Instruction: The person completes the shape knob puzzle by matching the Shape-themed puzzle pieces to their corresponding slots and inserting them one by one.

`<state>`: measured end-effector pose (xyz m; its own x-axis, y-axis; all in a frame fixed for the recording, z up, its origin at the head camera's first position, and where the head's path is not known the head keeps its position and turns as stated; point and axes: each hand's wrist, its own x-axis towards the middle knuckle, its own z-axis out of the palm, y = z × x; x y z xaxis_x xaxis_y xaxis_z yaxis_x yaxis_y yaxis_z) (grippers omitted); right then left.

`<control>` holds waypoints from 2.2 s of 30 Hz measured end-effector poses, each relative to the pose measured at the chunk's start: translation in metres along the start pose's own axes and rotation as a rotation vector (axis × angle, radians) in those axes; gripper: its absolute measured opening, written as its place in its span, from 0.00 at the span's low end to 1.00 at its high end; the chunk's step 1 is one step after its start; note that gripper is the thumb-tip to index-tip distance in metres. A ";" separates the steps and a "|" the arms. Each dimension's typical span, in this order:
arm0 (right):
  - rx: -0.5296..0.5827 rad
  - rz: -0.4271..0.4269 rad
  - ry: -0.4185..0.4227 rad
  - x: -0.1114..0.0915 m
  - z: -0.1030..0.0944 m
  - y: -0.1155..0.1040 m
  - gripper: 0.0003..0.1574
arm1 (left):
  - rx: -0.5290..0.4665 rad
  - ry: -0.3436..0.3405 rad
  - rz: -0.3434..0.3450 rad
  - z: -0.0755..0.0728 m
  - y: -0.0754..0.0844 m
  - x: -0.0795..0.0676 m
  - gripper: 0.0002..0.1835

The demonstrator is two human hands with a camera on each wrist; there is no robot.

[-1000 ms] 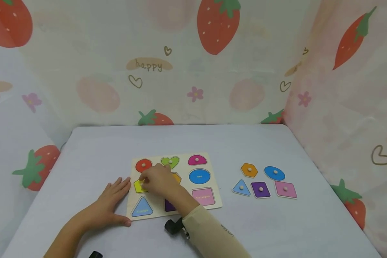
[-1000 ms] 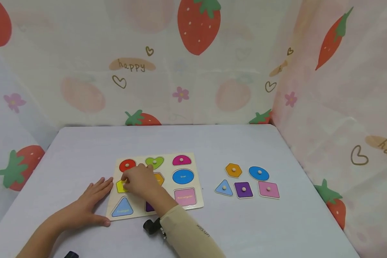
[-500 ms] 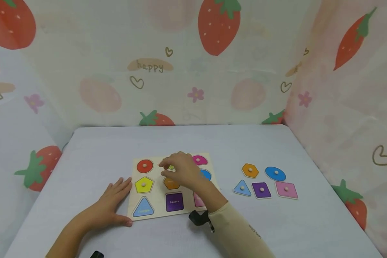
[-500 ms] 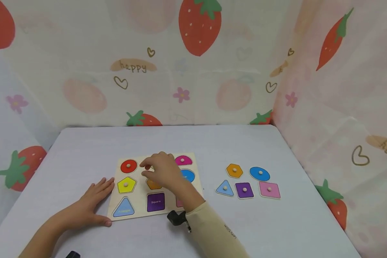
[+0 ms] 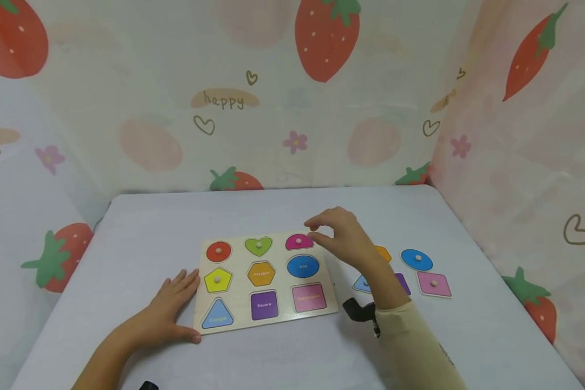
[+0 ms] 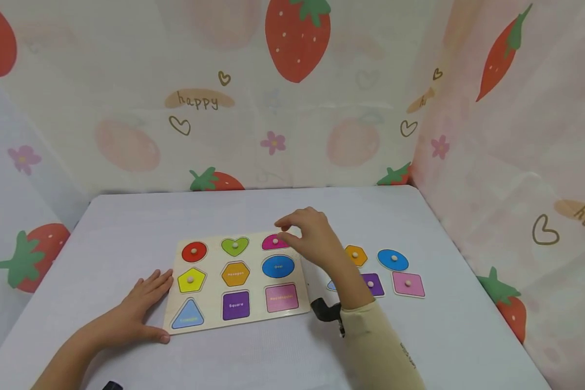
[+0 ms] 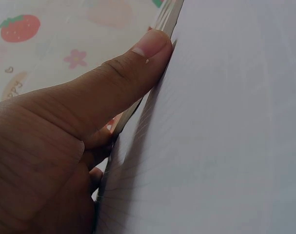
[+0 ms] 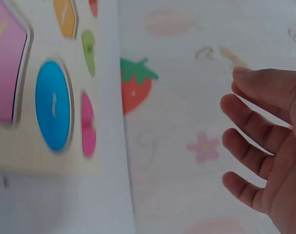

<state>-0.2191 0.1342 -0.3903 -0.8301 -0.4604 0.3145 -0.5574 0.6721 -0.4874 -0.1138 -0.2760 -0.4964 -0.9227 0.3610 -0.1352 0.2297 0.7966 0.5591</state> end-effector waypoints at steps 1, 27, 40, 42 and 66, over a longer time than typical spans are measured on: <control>-0.004 0.008 0.002 -0.003 -0.005 0.007 0.16 | 0.000 0.003 0.001 0.000 0.000 0.000 0.73; 0.077 0.374 -0.069 -0.064 -0.030 0.139 0.19 | -0.009 0.025 0.011 0.004 -0.004 -0.005 0.72; 0.067 0.499 -0.148 -0.076 -0.023 0.162 0.18 | 0.001 0.020 -0.015 -0.001 0.000 0.001 0.73; 0.075 0.518 -0.146 -0.078 -0.023 0.163 0.17 | 0.002 0.020 -0.013 -0.002 0.000 0.001 0.73; 0.164 0.593 -0.189 -0.081 -0.019 0.171 0.11 | -0.029 -0.005 -0.042 -0.001 0.000 -0.004 0.73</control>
<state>-0.2480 0.2976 -0.4835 -0.9717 -0.1426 -0.1883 0.0167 0.7535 -0.6572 -0.1108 -0.2774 -0.4948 -0.9298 0.3302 -0.1628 0.1820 0.7965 0.5766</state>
